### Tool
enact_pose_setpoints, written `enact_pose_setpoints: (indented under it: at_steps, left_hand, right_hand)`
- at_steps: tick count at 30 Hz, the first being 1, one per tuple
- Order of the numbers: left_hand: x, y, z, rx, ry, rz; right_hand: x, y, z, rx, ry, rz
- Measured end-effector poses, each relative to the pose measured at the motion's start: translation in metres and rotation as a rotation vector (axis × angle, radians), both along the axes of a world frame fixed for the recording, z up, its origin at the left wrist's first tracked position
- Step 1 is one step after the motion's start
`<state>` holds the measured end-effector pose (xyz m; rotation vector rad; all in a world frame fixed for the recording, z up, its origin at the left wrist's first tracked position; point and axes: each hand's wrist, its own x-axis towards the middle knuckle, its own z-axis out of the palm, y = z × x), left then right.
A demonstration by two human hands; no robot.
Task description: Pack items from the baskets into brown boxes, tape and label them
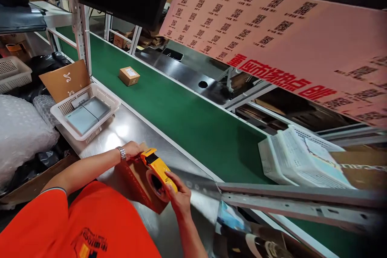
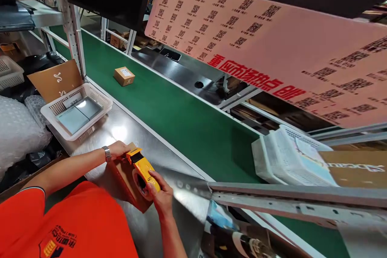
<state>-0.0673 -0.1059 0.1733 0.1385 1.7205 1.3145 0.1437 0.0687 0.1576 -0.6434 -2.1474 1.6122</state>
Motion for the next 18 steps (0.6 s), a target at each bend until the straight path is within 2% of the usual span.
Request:
enact_pose_setpoints:
  at_steps: [4,7,10,13,16,18]
  left_hand:
    - [-0.026,-0.012,-0.011,-0.048,0.214,-0.003]
    - [-0.063,-0.043,-0.026,-0.182,0.487,0.043]
    - [-0.084,-0.072,-0.051,-0.275,0.572,0.060]
    - [-0.072,-0.075,-0.080,-0.283,0.528,0.020]
    - [-0.038,-0.062,-0.103,-0.290,0.505,-0.034]
    - [-0.017,-0.055,-0.113,-0.298,0.514,-0.068]
  right_hand:
    - [-0.001,-0.003,0.033,0.002,-0.121,0.166]
    - [0.002,-0.001,0.054,-0.001,-0.285,0.238]
    - [0.003,0.000,0.061,-0.052,-0.365,0.236]
    - [0.000,-0.001,0.061,-0.097,-0.390,0.237]
    - [-0.004,-0.003,0.065,-0.114,-0.428,0.272]
    - [-0.006,-0.005,0.069,-0.116,-0.426,0.276]
